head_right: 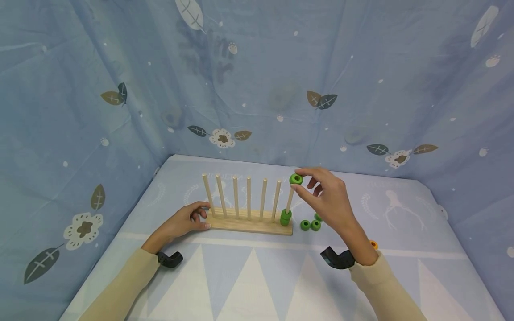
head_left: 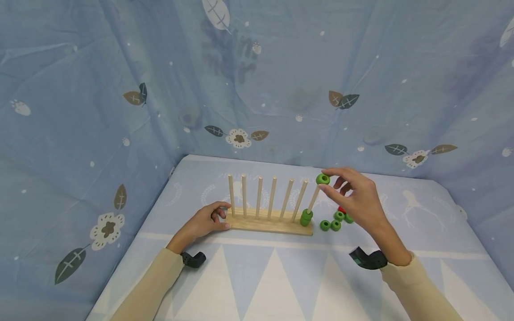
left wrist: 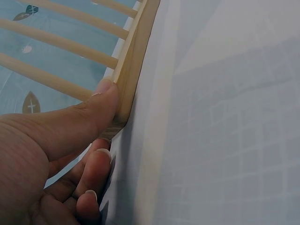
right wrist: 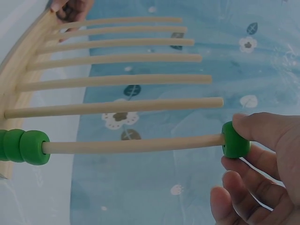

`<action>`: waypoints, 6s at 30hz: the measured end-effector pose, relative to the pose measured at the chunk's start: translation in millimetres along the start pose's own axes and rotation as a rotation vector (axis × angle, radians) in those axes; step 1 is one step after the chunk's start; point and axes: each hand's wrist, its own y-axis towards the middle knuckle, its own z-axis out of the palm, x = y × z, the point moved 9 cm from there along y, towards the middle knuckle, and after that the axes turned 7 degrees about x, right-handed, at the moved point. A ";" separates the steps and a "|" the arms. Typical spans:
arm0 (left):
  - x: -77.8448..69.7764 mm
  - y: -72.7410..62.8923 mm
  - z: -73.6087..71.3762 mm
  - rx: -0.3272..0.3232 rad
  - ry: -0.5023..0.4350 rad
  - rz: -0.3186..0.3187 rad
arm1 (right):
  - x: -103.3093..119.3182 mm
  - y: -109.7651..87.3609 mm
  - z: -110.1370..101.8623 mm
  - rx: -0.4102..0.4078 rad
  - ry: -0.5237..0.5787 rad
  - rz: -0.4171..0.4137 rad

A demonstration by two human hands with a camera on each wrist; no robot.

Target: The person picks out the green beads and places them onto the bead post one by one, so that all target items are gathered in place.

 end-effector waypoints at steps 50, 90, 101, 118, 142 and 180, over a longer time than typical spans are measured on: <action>-4.8 -1.3 -0.9 0.009 -0.003 -0.002 | -64.8 -56.4 -5.5 0.008 -0.091 0.182; 7.1 3.6 -3.5 0.003 -0.016 -0.001 | -128.4 -90.1 13.9 0.107 -0.110 0.450; 7.6 3.9 -3.4 0.007 -0.008 -0.006 | -139.2 -95.5 19.7 0.124 -0.118 0.446; 6.9 3.0 -2.3 0.007 0.009 -0.013 | -154.0 -105.8 32.4 0.188 -0.094 0.490; 5.4 2.0 -2.1 0.011 0.003 -0.020 | -174.1 -117.4 45.0 0.217 -0.109 0.537; 2.4 1.9 -1.4 -0.005 -0.002 -0.016 | -183.5 -121.1 53.5 0.275 -0.098 0.603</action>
